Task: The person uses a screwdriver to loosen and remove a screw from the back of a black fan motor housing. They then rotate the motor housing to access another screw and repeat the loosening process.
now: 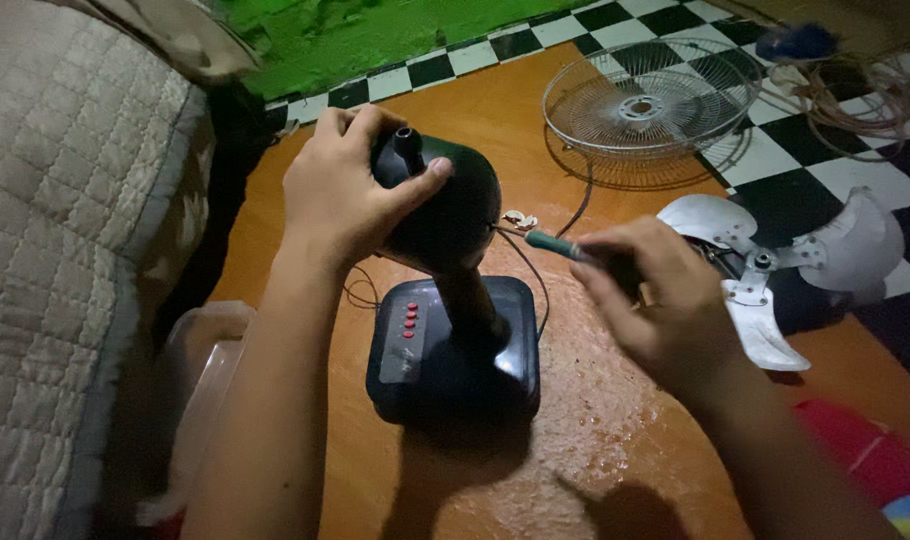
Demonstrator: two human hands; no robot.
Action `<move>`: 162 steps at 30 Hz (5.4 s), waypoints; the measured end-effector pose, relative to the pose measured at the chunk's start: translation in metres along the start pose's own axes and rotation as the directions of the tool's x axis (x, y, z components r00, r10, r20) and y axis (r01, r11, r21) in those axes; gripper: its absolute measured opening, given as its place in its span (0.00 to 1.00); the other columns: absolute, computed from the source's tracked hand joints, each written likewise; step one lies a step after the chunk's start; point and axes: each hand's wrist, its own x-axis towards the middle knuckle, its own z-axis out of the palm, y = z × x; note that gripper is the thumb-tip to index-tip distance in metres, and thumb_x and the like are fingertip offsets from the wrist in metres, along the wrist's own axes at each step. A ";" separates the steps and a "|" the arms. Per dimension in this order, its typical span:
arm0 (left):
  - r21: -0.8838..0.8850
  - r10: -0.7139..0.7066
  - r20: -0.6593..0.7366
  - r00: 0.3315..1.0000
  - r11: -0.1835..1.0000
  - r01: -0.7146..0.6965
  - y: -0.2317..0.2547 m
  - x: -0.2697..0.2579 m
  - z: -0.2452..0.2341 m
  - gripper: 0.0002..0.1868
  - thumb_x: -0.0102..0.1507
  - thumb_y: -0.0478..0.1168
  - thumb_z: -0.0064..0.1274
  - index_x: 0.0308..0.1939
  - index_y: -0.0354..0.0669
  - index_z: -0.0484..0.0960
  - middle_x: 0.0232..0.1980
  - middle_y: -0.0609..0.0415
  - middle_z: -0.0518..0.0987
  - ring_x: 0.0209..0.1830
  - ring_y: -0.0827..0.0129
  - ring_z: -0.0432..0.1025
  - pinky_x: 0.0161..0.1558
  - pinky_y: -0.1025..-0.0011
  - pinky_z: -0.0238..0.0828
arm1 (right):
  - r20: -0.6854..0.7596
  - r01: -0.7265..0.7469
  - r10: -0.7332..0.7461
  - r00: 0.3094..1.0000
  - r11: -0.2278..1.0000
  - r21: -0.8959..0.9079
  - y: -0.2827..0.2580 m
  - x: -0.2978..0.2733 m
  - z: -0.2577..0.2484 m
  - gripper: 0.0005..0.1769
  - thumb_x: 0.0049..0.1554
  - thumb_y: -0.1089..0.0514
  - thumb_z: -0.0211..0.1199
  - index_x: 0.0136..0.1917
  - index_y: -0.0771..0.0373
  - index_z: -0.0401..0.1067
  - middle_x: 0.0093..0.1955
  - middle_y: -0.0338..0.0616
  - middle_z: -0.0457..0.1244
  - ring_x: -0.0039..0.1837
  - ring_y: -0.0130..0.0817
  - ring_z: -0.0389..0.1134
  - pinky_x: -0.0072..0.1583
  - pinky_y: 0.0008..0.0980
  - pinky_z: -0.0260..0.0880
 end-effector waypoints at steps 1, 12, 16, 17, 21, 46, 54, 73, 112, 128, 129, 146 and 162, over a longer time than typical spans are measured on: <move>0.009 0.004 0.000 1.000 1.000 -0.004 0.000 0.000 0.000 0.38 0.52 0.74 0.57 0.53 0.53 0.83 0.54 0.48 0.76 0.52 0.51 0.76 0.50 0.55 0.73 | 0.011 -0.100 0.101 0.995 0.988 -0.116 0.000 0.000 0.000 0.13 0.67 0.51 0.58 0.49 0.64 0.70 0.38 0.47 0.64 0.35 0.34 0.67 0.37 0.31 0.68; 0.014 -0.012 0.031 0.999 1.000 0.012 0.000 0.001 -0.004 0.38 0.52 0.73 0.59 0.54 0.52 0.82 0.55 0.46 0.76 0.54 0.49 0.75 0.51 0.53 0.72 | 0.048 -0.335 0.338 0.940 0.940 -0.066 -0.005 -0.003 -0.015 0.10 0.60 0.57 0.65 0.52 0.64 0.75 0.40 0.42 0.70 0.37 0.27 0.72 0.37 0.27 0.72; -0.012 0.037 0.005 0.999 0.999 -0.037 -0.001 0.000 -0.005 0.37 0.54 0.71 0.59 0.56 0.52 0.82 0.55 0.45 0.76 0.54 0.48 0.75 0.53 0.53 0.71 | -0.071 -0.248 0.240 0.968 0.961 -0.125 -0.012 -0.011 -0.023 0.09 0.60 0.59 0.68 0.52 0.65 0.74 0.44 0.45 0.70 0.43 0.28 0.73 0.45 0.27 0.72; -0.013 0.037 0.008 0.999 0.999 -0.037 0.000 -0.001 -0.005 0.37 0.54 0.71 0.59 0.56 0.52 0.82 0.55 0.45 0.76 0.55 0.49 0.75 0.53 0.53 0.71 | -0.053 -0.240 0.235 0.971 0.963 -0.122 -0.012 -0.011 -0.023 0.09 0.60 0.59 0.68 0.52 0.65 0.75 0.43 0.44 0.71 0.43 0.28 0.73 0.45 0.27 0.72; 0.021 0.038 0.004 0.999 0.999 -0.038 0.001 0.001 -0.005 0.36 0.54 0.72 0.59 0.56 0.53 0.82 0.56 0.45 0.76 0.55 0.47 0.75 0.52 0.52 0.71 | 0.004 -0.270 0.271 0.963 0.961 -0.067 -0.014 -0.008 -0.018 0.09 0.59 0.58 0.68 0.50 0.65 0.75 0.40 0.43 0.71 0.40 0.27 0.73 0.41 0.26 0.72; 0.031 0.022 0.025 0.999 0.999 -0.022 -0.004 0.000 -0.002 0.37 0.53 0.73 0.58 0.55 0.54 0.82 0.54 0.47 0.76 0.52 0.51 0.76 0.50 0.53 0.72 | 0.064 0.166 -0.155 0.986 0.961 -0.220 -0.005 0.008 -0.009 0.10 0.59 0.62 0.69 0.54 0.60 0.75 0.48 0.45 0.68 0.49 0.39 0.69 0.49 0.37 0.69; -0.021 0.069 -0.009 0.998 0.997 -0.069 -0.005 -0.001 -0.003 0.36 0.54 0.72 0.57 0.56 0.53 0.82 0.56 0.47 0.77 0.53 0.50 0.76 0.52 0.53 0.73 | 0.091 0.047 -0.045 0.995 0.999 -0.018 0.008 0.008 -0.011 0.14 0.56 0.66 0.70 0.55 0.62 0.74 0.49 0.45 0.69 0.50 0.36 0.70 0.49 0.36 0.71; 0.044 -0.027 0.109 0.994 0.999 0.022 -0.003 0.001 -0.007 0.43 0.51 0.77 0.55 0.58 0.53 0.80 0.54 0.46 0.74 0.53 0.51 0.75 0.48 0.52 0.72 | -0.009 -0.299 0.307 0.952 0.932 0.207 0.020 -0.020 -0.002 0.14 0.60 0.64 0.63 0.60 0.64 0.73 0.49 0.45 0.67 0.50 0.31 0.70 0.52 0.29 0.74; -0.945 -0.101 0.069 0.992 0.313 0.098 -0.103 -0.020 0.039 0.52 0.62 0.74 0.48 0.81 0.50 0.54 0.84 0.51 0.54 0.81 0.57 0.56 0.77 0.53 0.48 | 0.160 -0.304 0.259 0.953 0.839 0.452 0.055 0.040 0.121 0.70 0.36 0.59 0.85 0.82 0.60 0.44 0.75 0.49 0.55 0.78 0.43 0.58 0.76 0.42 0.60; -0.894 -0.311 0.244 0.918 -0.439 0.089 -0.089 -0.041 0.137 0.31 0.68 0.68 0.40 0.58 0.49 0.79 0.54 0.57 0.80 0.56 0.66 0.73 0.61 0.63 0.69 | 0.305 -0.534 0.442 0.843 0.751 0.389 0.040 0.043 0.114 0.51 0.37 0.58 0.82 0.70 0.59 0.61 0.62 0.43 0.67 0.67 0.38 0.70 0.66 0.38 0.74; -0.912 -0.376 0.197 0.906 -0.409 0.028 -0.084 -0.042 0.140 0.30 0.71 0.67 0.42 0.58 0.49 0.79 0.54 0.57 0.79 0.56 0.66 0.72 0.60 0.63 0.69 | 0.289 -0.510 0.421 0.860 0.728 0.458 0.042 0.040 0.116 0.50 0.38 0.58 0.82 0.70 0.59 0.60 0.62 0.42 0.66 0.66 0.37 0.69 0.65 0.38 0.73; -0.983 -0.293 0.085 0.952 0.133 0.129 -0.085 -0.081 0.140 0.28 0.72 0.64 0.38 0.59 0.46 0.73 0.51 0.56 0.75 0.52 0.66 0.69 0.55 0.68 0.70 | 0.247 -0.453 0.385 0.889 0.670 0.589 0.083 0.005 0.138 0.29 0.47 0.68 0.77 0.60 0.63 0.69 0.57 0.43 0.68 0.59 0.33 0.70 0.61 0.35 0.76; -0.683 0.002 0.261 0.965 0.707 0.183 -0.099 -0.103 0.110 0.34 0.48 0.43 0.77 0.56 0.42 0.80 0.55 0.53 0.81 0.54 0.65 0.77 0.56 0.62 0.81 | 0.453 -0.627 0.439 0.776 0.464 0.625 0.125 0.007 0.159 0.30 0.49 0.67 0.72 0.64 0.64 0.67 0.59 0.47 0.66 0.59 0.39 0.71 0.56 0.41 0.80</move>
